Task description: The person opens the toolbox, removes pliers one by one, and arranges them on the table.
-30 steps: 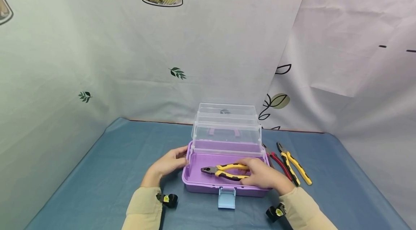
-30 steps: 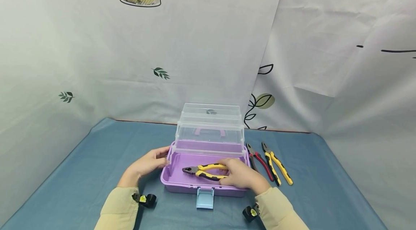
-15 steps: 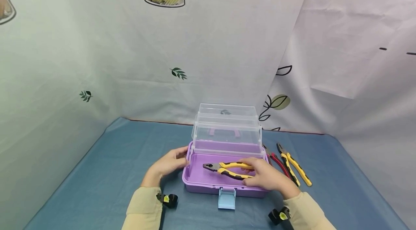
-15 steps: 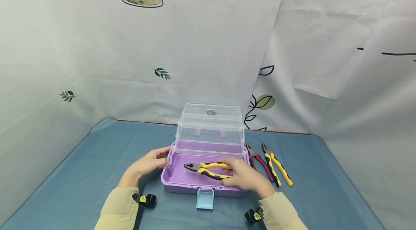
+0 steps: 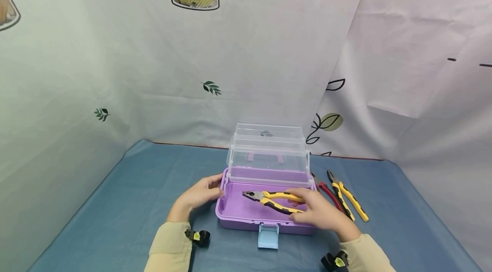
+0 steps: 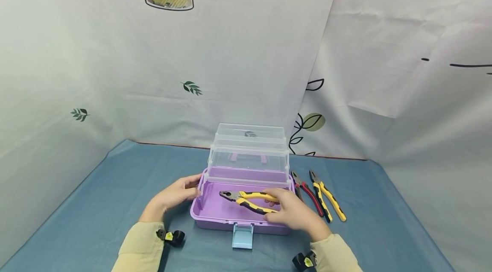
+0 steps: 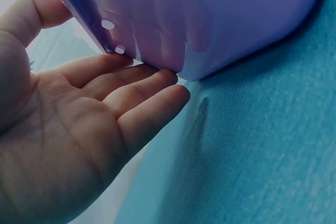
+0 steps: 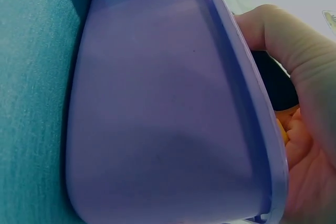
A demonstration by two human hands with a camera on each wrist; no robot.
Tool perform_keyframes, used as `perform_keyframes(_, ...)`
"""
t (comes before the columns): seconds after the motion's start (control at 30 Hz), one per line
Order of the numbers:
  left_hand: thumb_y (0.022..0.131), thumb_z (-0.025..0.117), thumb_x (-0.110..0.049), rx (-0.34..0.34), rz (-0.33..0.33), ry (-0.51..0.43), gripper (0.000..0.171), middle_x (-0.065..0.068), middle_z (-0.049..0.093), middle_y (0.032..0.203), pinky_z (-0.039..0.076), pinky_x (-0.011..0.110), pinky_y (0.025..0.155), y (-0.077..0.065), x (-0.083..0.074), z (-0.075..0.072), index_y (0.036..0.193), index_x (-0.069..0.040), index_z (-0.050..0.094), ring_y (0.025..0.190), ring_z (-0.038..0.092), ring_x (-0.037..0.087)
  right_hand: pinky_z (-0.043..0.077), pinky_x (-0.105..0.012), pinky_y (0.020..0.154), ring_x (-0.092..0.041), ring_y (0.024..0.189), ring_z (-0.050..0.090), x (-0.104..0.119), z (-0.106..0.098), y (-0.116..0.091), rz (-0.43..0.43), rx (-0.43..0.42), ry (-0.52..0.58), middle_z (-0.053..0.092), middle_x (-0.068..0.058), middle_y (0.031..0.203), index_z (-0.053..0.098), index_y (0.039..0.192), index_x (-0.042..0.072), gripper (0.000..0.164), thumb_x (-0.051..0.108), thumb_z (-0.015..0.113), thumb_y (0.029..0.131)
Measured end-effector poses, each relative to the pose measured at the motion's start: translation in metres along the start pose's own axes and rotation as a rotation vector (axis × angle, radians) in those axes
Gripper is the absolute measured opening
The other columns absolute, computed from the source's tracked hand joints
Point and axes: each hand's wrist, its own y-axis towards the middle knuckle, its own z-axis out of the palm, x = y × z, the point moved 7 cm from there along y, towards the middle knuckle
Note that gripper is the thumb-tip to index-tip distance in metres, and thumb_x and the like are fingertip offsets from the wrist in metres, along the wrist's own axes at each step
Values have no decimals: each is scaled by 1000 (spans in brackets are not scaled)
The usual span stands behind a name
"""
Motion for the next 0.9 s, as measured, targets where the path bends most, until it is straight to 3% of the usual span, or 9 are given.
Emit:
perform_keyframes(0.33,82,58,-13,2,-1,-15,74,23,37,147,45,41,102,-1,-1,-1,147,2,26,130,45,32,57,-38,82,-23,99,66,3,-7,-7,-42,-88,-75,67,-13,113,55,127,1,60,26,75,77)
perform_keyframes(0.67,82,58,-13,5,-2,-9,74,23,40,146,45,40,102,-1,0,0,147,2,27,128,47,30,57,-37,80,-30,102,65,3,-11,-18,-43,-138,32,62,-17,119,55,128,3,58,22,75,77)
perform_keyframes(0.9,81,59,-13,-14,-19,-11,74,21,40,146,45,41,102,-2,0,0,147,0,27,129,46,30,58,-36,78,-26,96,66,0,-18,-25,-33,-199,-13,64,-16,113,56,127,5,57,22,76,77)
